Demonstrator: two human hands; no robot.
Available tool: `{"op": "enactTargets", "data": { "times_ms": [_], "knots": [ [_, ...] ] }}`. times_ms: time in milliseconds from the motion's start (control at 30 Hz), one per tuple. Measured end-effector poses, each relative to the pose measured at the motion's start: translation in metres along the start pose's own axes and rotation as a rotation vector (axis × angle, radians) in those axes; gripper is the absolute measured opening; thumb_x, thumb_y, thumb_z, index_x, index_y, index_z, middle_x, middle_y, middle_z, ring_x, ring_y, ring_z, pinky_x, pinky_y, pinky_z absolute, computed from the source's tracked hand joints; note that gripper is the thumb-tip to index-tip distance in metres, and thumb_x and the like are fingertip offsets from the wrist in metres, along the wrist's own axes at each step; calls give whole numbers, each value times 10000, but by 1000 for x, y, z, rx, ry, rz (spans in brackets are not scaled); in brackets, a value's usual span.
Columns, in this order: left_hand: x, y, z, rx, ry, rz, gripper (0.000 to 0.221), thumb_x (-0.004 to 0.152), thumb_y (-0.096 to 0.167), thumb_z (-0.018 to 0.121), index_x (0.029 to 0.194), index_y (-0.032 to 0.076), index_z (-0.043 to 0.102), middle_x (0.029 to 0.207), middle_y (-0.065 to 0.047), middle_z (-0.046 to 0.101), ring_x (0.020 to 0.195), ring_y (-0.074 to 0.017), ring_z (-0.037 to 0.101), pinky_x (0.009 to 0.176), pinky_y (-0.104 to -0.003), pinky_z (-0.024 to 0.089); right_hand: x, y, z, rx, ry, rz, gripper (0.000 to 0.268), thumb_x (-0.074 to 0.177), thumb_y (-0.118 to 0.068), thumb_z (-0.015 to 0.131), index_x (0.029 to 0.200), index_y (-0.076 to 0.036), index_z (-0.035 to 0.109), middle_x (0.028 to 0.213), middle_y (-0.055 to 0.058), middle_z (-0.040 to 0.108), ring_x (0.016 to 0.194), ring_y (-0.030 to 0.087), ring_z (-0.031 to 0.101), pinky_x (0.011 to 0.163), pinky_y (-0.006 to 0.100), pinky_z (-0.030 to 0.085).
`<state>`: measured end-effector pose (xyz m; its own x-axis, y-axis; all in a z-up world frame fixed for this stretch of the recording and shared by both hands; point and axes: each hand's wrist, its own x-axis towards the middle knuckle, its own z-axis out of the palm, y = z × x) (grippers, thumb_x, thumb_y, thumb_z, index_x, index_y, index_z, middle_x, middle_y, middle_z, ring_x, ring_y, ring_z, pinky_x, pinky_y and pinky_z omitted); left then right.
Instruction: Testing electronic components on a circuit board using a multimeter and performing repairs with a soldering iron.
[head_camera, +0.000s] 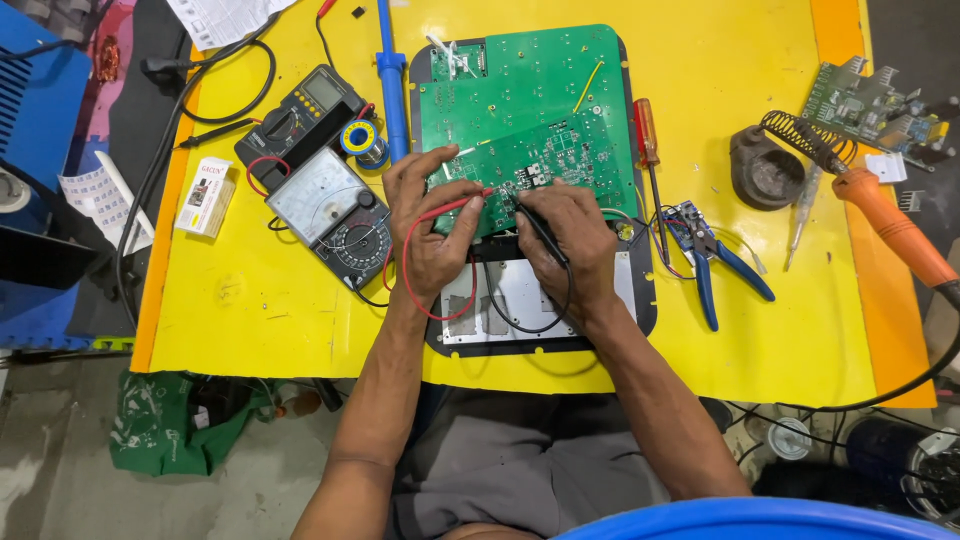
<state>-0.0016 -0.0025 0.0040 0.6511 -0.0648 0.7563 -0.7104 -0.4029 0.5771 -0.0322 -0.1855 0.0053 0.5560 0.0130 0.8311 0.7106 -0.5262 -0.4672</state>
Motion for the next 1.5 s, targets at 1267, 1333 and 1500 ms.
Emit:
{"op": "enactTargets", "data": {
  "times_ms": [1267, 1333, 1500],
  "knots": [
    [1, 7, -4, 55, 6, 25, 76, 975, 153, 710, 1007, 100, 755, 1340, -107, 602, 1248, -339, 477, 1072, -496, 431, -26, 36, -171, 47, 965, 681, 365, 963, -374, 715, 1163, -69, 700, 903, 158, 781, 634, 159, 625, 579, 274, 507],
    [0, 6, -3, 65, 9, 29, 77, 976, 159, 711, 1008, 103, 754, 1344, -105, 600, 1248, -338, 476, 1065, -497, 440, -32, 25, -165, -40, 1012, 493, 280, 1001, -304, 730, 1059, -37, 668, 905, 240, 793, 636, 190, 622, 557, 311, 476],
    [-1, 4, -2, 61, 24, 20, 71, 955, 142, 729, 991, 105, 779, 1338, -104, 613, 1240, -335, 486, 1069, -482, 422, -47, -5, -115, -20, 755, 409, 188, 967, 148, 719, 1081, 42, 613, 964, 252, 655, 829, 406, 773, 604, 392, 650]
  ]
}}
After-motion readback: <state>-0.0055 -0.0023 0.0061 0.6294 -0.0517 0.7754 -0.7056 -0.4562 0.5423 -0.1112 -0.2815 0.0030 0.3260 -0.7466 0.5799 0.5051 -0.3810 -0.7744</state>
